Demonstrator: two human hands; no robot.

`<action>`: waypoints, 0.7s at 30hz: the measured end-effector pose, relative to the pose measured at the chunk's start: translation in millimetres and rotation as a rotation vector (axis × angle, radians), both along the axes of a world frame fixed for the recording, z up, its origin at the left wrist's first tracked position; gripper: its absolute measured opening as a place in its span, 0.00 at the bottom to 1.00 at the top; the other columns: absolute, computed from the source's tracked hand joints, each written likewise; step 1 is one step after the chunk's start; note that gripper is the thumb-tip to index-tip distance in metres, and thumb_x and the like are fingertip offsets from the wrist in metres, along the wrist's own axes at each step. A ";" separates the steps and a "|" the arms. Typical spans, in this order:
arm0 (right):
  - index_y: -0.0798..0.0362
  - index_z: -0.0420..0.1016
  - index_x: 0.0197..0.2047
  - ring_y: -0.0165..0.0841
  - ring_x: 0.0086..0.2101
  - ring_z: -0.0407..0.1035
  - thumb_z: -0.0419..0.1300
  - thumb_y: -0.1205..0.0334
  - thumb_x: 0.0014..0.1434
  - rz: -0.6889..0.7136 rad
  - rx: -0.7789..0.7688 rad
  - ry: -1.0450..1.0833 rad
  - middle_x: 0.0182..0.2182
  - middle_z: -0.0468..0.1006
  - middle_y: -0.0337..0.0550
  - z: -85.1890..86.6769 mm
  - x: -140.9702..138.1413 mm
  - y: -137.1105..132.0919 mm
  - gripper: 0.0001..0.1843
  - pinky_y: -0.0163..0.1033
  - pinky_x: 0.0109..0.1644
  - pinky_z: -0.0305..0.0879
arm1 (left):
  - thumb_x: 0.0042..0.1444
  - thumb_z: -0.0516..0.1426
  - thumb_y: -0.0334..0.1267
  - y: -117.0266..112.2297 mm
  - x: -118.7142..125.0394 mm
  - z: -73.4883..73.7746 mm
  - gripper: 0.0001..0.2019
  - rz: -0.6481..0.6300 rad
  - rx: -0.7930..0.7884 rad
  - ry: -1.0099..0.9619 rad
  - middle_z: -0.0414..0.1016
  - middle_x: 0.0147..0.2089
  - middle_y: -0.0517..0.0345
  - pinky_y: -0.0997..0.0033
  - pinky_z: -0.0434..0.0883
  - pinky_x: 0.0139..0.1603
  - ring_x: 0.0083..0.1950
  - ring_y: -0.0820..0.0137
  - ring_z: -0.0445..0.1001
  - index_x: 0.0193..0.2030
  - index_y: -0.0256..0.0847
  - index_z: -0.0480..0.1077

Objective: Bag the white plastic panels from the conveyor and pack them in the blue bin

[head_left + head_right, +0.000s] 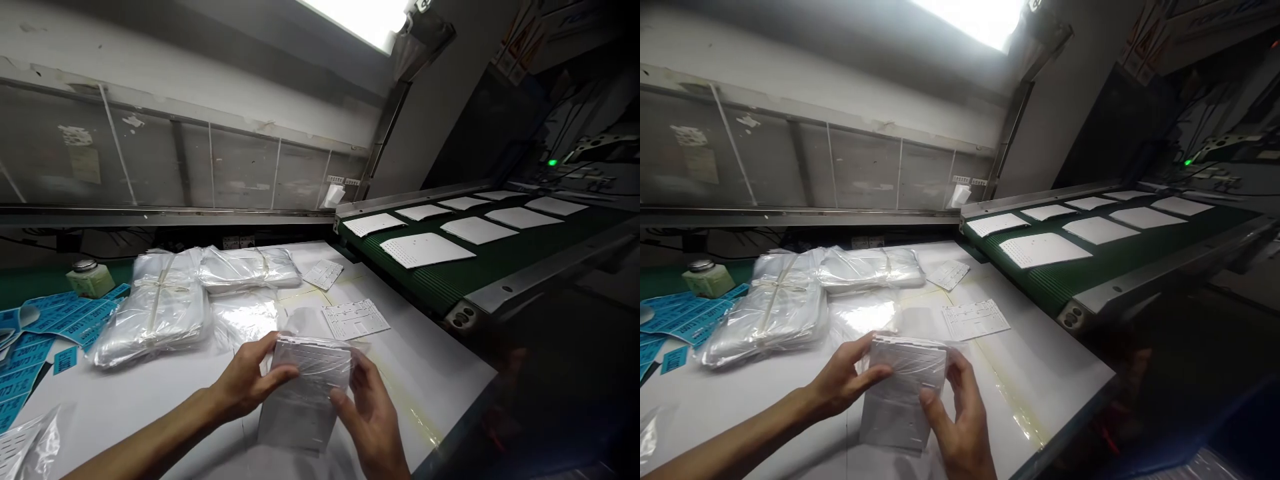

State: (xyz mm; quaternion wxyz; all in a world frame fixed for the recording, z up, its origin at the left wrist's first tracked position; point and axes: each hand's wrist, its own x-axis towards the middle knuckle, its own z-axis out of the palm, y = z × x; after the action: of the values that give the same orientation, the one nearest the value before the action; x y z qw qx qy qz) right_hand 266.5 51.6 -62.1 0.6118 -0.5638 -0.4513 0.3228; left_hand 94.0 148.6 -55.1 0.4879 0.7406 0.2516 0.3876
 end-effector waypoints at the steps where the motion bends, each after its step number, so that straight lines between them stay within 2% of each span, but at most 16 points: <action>1: 0.50 0.62 0.55 0.43 0.50 0.68 0.62 0.50 0.52 0.007 0.011 0.010 0.51 0.72 0.49 2.5 0.5 1.0 0.29 0.43 0.50 0.68 | 0.53 0.60 0.37 -2.2 -0.3 -8.6 0.14 0.035 0.053 -0.025 0.76 0.40 0.52 0.68 0.69 0.41 0.40 0.62 0.73 0.48 0.42 0.71; 3: 0.50 0.61 0.54 0.42 0.51 0.67 0.62 0.50 0.52 0.023 0.016 -0.008 0.51 0.71 0.49 4.3 0.8 1.9 0.29 0.42 0.50 0.68 | 0.51 0.61 0.33 -8.2 -3.0 -28.4 0.19 0.101 0.100 -0.084 0.75 0.42 0.52 0.69 0.69 0.42 0.41 0.61 0.73 0.51 0.44 0.69; 6: 0.50 0.66 0.51 0.41 0.46 0.71 0.62 0.49 0.52 0.060 -0.018 -0.071 0.46 0.75 0.47 -1.7 0.6 -2.3 0.25 0.39 0.45 0.70 | 0.47 0.63 0.30 -20.6 -9.5 -56.1 0.26 0.208 0.097 -0.142 0.74 0.45 0.53 0.68 0.69 0.46 0.45 0.60 0.73 0.54 0.48 0.66; 9: 0.50 0.71 0.46 0.42 0.42 0.72 0.63 0.46 0.50 0.015 -0.098 -0.130 0.41 0.78 0.46 -15.0 1.2 -13.6 0.23 0.39 0.44 0.70 | 0.47 0.64 0.29 -33.1 -15.0 -68.4 0.28 0.241 0.062 -0.161 0.73 0.48 0.53 0.68 0.68 0.49 0.48 0.60 0.72 0.55 0.50 0.64; 11: 0.50 0.71 0.46 0.45 0.45 0.71 0.64 0.43 0.47 -0.079 -0.149 -0.172 0.43 0.78 0.47 -25.4 1.2 -22.0 0.27 0.41 0.47 0.69 | 0.47 0.64 0.31 -37.1 -16.8 -62.4 0.28 0.201 0.059 -0.158 0.72 0.50 0.52 0.66 0.67 0.51 0.50 0.59 0.71 0.56 0.48 0.63; 13: 0.51 0.71 0.48 0.47 0.48 0.69 0.64 0.41 0.45 -0.147 -0.169 -0.215 0.46 0.77 0.49 -36.1 -0.3 -28.9 0.31 0.43 0.50 0.68 | 0.48 0.64 0.36 -35.4 -17.0 -46.7 0.28 0.106 0.044 -0.175 0.71 0.51 0.50 0.63 0.67 0.52 0.51 0.58 0.70 0.57 0.45 0.63; 15: 0.52 0.70 0.49 0.49 0.50 0.68 0.64 0.40 0.44 -0.168 -0.177 -0.261 0.47 0.76 0.51 -46.2 -3.1 -33.5 0.34 0.45 0.51 0.67 | 0.50 0.63 0.42 -29.3 -15.9 -28.5 0.25 -0.013 0.002 -0.200 0.72 0.48 0.50 0.63 0.69 0.47 0.47 0.59 0.72 0.54 0.42 0.64; 17: 0.53 0.71 0.48 0.51 0.51 0.67 0.64 0.38 0.42 -0.180 -0.232 -0.285 0.48 0.75 0.52 -52.9 -6.0 -36.1 0.35 0.48 0.53 0.65 | 0.51 0.62 0.45 -22.4 -14.3 -16.1 0.20 -0.087 -0.004 -0.195 0.73 0.42 0.52 0.67 0.70 0.41 0.41 0.62 0.73 0.49 0.41 0.67; 19: 0.52 0.69 0.50 0.52 0.53 0.64 0.65 0.38 0.41 -0.189 -0.296 -0.261 0.50 0.74 0.53 -51.9 -7.8 -36.8 0.37 0.50 0.56 0.62 | 0.50 0.63 0.42 -18.6 -13.0 -13.9 0.17 -0.077 0.060 -0.183 0.74 0.38 0.54 0.70 0.70 0.38 0.38 0.65 0.73 0.46 0.41 0.68; 21: 0.52 0.63 0.55 0.51 0.56 0.60 0.65 0.40 0.43 -0.142 -0.255 -0.181 0.55 0.69 0.53 -40.5 -8.9 -35.5 0.40 0.50 0.58 0.59 | 0.50 0.63 0.39 -19.5 -12.4 -21.0 0.20 -0.028 0.131 -0.211 0.73 0.41 0.55 0.71 0.70 0.38 0.38 0.66 0.73 0.50 0.44 0.65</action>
State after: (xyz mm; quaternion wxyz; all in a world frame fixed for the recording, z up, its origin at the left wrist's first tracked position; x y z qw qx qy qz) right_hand 257.5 16.1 -102.6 0.5131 -0.6942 -0.4191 0.2814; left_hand 81.6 129.1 -76.0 0.4676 0.7295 0.1624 0.4721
